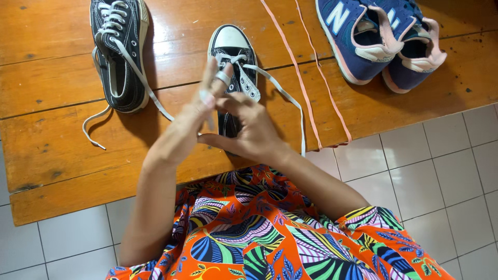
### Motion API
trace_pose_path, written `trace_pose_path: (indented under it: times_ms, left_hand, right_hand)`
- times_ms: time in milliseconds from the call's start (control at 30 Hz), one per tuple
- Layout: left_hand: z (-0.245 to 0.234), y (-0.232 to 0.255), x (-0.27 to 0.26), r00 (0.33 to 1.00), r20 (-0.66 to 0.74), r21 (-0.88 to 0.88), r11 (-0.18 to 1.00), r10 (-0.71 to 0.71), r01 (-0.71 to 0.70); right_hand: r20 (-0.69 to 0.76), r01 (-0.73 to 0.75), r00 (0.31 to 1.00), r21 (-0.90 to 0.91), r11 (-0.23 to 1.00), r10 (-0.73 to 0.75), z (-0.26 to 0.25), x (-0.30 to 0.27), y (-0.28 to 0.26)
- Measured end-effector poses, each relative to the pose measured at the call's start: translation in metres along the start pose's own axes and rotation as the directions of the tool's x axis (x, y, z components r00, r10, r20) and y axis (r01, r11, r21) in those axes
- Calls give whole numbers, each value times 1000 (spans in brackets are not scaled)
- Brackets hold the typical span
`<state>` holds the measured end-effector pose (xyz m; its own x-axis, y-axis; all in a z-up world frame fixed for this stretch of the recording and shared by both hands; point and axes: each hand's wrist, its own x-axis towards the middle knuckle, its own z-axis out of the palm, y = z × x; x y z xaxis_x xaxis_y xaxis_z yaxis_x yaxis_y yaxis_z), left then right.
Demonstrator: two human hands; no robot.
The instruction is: The person removes the laces from a black canvas sneaker and then re-laces it by threading the laces through the eyelets. They repeat the process on the second sneaker, pulling the laces through each eyelet and adjusting the tension.
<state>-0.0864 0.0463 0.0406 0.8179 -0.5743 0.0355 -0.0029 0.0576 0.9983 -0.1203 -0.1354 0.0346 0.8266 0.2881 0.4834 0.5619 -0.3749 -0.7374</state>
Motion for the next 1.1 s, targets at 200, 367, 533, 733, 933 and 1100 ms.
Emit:
trace_pose_path:
  times_ms: [200,367,533,733,933,1100]
  left_hand:
    - [-4,-3,-9,998,57,40,999,10,-12]
    - [-15,-20,-6,968,-248,-99,995,-24,-1]
    - [-23,-24,-9,812,-516,544,836,273,65]
    - [-31,-23,-5,746,-343,828,559,570,-46]
    - [-23,-18,8,728,-319,801,583,607,-135]
    - [1,-3,16,918,25,319,867,397,-384]
  right_hand:
    - [21,-51,998,5,999,51,8,-12,12]
    - [225,-80,972,30,996,71,-16,-22,22]
    - [178,-153,974,76,985,137,-28,-26,22]
    - [106,-336,940,128,933,324,-55,-14,23]
    - [249,-348,909,7,938,335,-74,-5,14]
    - [326,-194,920,-102,976,217,-75,7,12]
